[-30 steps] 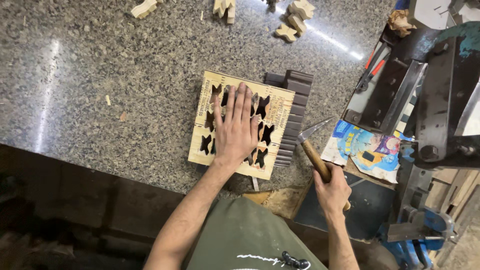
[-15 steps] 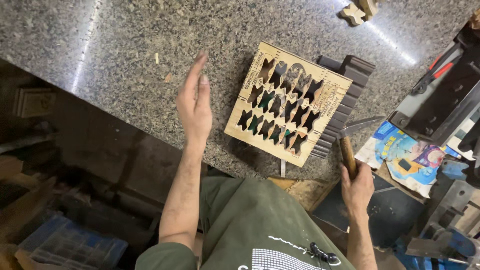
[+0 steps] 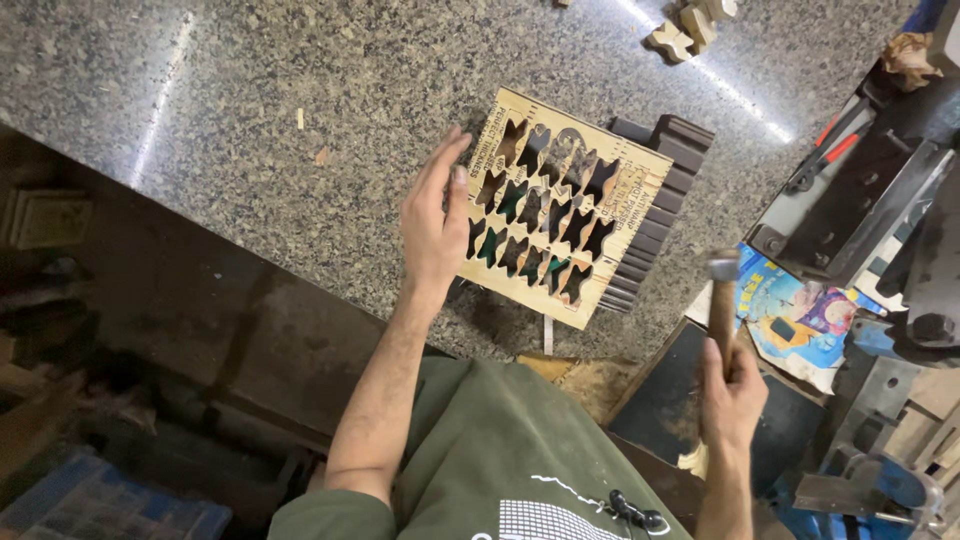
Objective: The person assembles a wooden puzzle by placing small wooden pieces into a grid-shaped board. They use a hammer to tap pieces into place and pliers to remove or adjust them. The person repeatedly checks fit and alignment throughout the process.
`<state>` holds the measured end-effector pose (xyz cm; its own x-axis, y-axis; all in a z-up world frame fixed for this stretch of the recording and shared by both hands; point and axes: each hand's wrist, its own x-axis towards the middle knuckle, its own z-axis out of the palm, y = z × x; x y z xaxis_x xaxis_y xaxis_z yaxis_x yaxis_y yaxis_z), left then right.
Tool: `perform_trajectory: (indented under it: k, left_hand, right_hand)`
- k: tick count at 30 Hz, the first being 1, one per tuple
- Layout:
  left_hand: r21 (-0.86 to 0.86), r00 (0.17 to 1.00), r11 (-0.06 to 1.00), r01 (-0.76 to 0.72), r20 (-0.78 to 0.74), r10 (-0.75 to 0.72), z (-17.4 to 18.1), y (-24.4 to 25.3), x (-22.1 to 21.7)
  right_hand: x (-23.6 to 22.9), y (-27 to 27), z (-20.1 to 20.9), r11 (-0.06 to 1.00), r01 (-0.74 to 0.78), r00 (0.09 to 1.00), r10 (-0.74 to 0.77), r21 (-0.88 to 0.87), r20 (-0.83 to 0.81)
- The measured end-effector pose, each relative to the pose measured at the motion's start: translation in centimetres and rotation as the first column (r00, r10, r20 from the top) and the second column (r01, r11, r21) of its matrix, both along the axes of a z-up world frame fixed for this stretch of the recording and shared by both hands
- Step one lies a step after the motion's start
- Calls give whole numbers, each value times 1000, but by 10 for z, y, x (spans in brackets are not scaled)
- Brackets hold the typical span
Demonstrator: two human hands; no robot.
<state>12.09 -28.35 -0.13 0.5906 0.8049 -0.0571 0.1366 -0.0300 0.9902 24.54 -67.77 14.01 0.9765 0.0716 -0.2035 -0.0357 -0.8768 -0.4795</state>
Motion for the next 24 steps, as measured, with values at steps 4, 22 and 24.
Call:
perform_trajectory:
  k: [4, 22, 24]
  left_hand:
    - [21, 994, 998, 61, -88, -59, -2, -10, 7]
    - [448, 875, 788, 421, -430, -223, 13, -61, 103]
    - [442, 877, 794, 416, -425, -223, 12, -59, 105]
  right_hand:
    - [-4, 3, 26, 989, 22, 1000, -21, 144, -11]
    - [60, 95, 95, 717, -529, 800, 600, -454, 15]
    - [66, 105, 101, 685, -571, 765, 644, -453, 12]
